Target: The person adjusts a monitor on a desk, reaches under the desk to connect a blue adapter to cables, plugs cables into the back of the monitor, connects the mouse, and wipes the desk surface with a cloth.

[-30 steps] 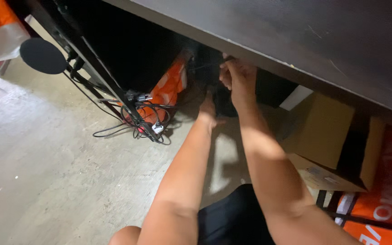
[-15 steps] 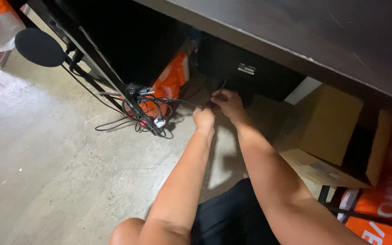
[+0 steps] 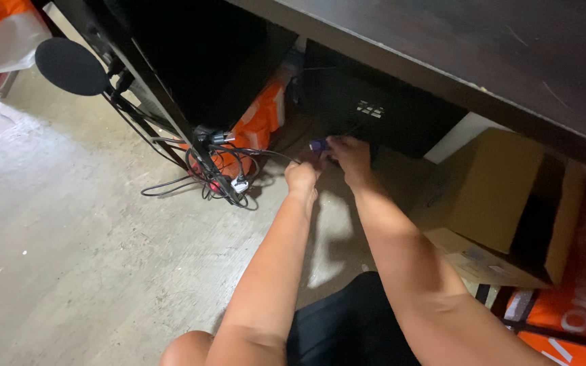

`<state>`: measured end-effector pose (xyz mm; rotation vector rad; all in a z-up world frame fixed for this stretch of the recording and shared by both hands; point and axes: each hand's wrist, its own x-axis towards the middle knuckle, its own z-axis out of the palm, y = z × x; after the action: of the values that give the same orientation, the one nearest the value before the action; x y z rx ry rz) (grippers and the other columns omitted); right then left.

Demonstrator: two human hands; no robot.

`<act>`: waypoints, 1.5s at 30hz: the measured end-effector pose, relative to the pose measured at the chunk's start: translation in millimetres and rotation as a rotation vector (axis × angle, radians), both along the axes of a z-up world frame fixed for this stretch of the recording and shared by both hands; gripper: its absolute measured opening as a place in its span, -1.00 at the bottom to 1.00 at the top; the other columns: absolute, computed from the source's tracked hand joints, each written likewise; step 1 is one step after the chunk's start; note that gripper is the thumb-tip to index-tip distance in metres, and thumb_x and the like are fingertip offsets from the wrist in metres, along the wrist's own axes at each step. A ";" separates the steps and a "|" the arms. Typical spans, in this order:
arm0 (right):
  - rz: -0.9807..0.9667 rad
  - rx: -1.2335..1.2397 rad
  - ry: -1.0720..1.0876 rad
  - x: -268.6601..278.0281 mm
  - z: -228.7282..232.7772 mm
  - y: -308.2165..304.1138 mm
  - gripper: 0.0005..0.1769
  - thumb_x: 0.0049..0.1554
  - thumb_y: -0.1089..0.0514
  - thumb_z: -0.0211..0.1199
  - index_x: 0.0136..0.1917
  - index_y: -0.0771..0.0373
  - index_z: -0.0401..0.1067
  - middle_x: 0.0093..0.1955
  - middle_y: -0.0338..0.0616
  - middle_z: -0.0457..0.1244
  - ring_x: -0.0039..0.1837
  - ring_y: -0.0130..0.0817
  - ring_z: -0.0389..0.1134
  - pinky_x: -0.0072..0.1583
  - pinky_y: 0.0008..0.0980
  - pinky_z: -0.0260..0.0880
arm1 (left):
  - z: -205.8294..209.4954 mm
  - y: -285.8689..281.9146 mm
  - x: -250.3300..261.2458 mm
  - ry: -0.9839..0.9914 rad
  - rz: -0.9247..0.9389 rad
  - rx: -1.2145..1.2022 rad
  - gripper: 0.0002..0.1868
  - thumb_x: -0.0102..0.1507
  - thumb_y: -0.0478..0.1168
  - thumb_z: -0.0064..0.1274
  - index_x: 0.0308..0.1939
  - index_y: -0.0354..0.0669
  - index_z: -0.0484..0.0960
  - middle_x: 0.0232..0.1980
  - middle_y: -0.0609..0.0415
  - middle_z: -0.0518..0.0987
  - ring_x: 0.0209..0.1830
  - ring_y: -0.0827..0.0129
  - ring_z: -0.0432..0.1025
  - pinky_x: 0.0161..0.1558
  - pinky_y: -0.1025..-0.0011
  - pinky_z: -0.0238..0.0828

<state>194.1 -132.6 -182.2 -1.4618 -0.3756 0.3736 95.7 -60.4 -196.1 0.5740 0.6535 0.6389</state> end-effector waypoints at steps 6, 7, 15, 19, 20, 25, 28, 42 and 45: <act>0.150 0.101 0.418 -1.4 -11.6 -5.7 -0.87 0.11 0.17 0.32 -0.19 0.29 0.52 -0.29 -0.12 0.36 -0.28 -0.38 0.35 -0.26 -0.48 0.26 | -4.4 -2.7 1.4 -0.084 0.006 -0.082 -0.92 0.27 -0.41 -0.04 -0.20 -0.32 0.56 -0.31 -0.02 0.61 -0.46 0.37 0.51 -0.43 0.47 0.50; 0.165 0.114 0.495 -1.3 -12.5 -7.1 -0.86 0.10 0.15 0.31 -0.19 0.27 0.51 -0.30 -0.14 0.35 -0.27 -0.37 0.36 -0.24 -0.48 0.30 | -6.4 -2.3 1.0 -0.045 0.005 -0.060 -0.91 0.26 -0.43 -0.05 -0.20 -0.35 0.55 -0.31 -0.04 0.60 -0.47 0.34 0.50 -0.46 0.45 0.45; 0.110 0.079 0.831 2.7 -25.6 -13.3 -0.76 0.12 0.04 0.41 -0.25 0.14 0.42 -0.34 -0.25 0.27 -0.26 -0.42 0.26 -0.21 -0.40 0.25 | -19.5 8.4 1.8 0.048 -0.072 -0.110 -0.89 0.19 -0.55 -0.24 -0.21 -0.48 0.33 -0.18 -0.26 0.62 -0.28 0.07 0.63 -0.39 0.30 0.56; 0.224 0.272 0.862 -6.8 -25.7 -12.1 -0.88 0.08 0.12 0.37 -0.19 0.12 0.45 -0.27 -0.26 0.31 -0.17 -0.42 0.33 -0.05 -0.34 0.39 | -20.6 9.5 8.6 0.038 -0.058 -0.051 -0.90 0.21 -0.46 0.00 -0.19 -0.43 0.52 -0.20 -0.13 0.63 -0.29 0.20 0.58 -0.30 0.37 0.57; 0.255 0.293 0.826 -9.5 -21.8 -10.7 -0.92 0.07 0.15 0.35 -0.16 0.12 0.47 -0.23 -0.27 0.34 -0.14 -0.42 0.35 0.00 -0.35 0.41 | -20.0 9.0 10.2 0.049 -0.046 0.025 -0.90 0.23 -0.41 0.06 -0.19 -0.41 0.58 -0.21 -0.09 0.63 -0.31 0.26 0.56 -0.31 0.41 0.51; 0.090 0.166 0.903 -21.7 6.0 -8.5 -0.91 0.08 0.14 0.32 -0.17 0.13 0.45 -0.23 -0.27 0.32 -0.12 -0.40 0.37 0.01 -0.27 0.43 | -18.3 8.3 7.0 0.226 -0.009 0.466 -0.87 0.24 -0.31 0.14 -0.21 -0.31 0.72 -0.23 0.05 0.68 -0.30 0.44 0.52 -0.26 0.47 0.42; 0.099 0.185 0.876 -24.4 11.3 -6.6 -0.91 0.07 0.19 0.33 -0.16 0.22 0.46 -0.21 -0.19 0.34 -0.13 -0.36 0.37 0.00 -0.29 0.47 | -15.0 8.5 6.7 0.334 -0.018 0.473 -0.81 0.22 -0.19 0.13 -0.20 -0.24 0.71 -0.27 0.04 0.68 -0.33 0.37 0.53 -0.27 0.41 0.43; -0.080 -0.667 -0.699 -38.7 -0.3 -0.2 -0.93 0.01 0.26 0.37 -0.18 0.23 0.63 -0.15 0.00 0.43 -0.10 -0.21 0.46 0.02 -0.34 0.46 | -14.4 1.4 -17.4 0.737 0.057 0.598 -0.45 0.18 0.17 0.23 -0.44 -0.34 0.68 -0.50 -0.06 0.60 -0.49 0.32 0.37 -0.26 0.33 0.39; -0.105 -0.668 -0.582 -37.2 -2.3 -2.1 -0.88 -0.05 0.22 0.39 -0.18 0.22 0.61 -0.14 -0.04 0.44 -0.07 -0.23 0.49 0.03 -0.33 0.49 | -30.0 7.0 -14.9 0.488 0.320 0.681 -0.64 0.21 0.02 0.17 -0.42 -0.24 0.73 -0.53 0.13 0.62 -0.48 0.49 0.43 -0.32 0.43 0.39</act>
<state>157.0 -134.8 -184.5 -2.2393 -0.6747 -0.0387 80.8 -53.3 -226.1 1.3011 1.0006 1.0468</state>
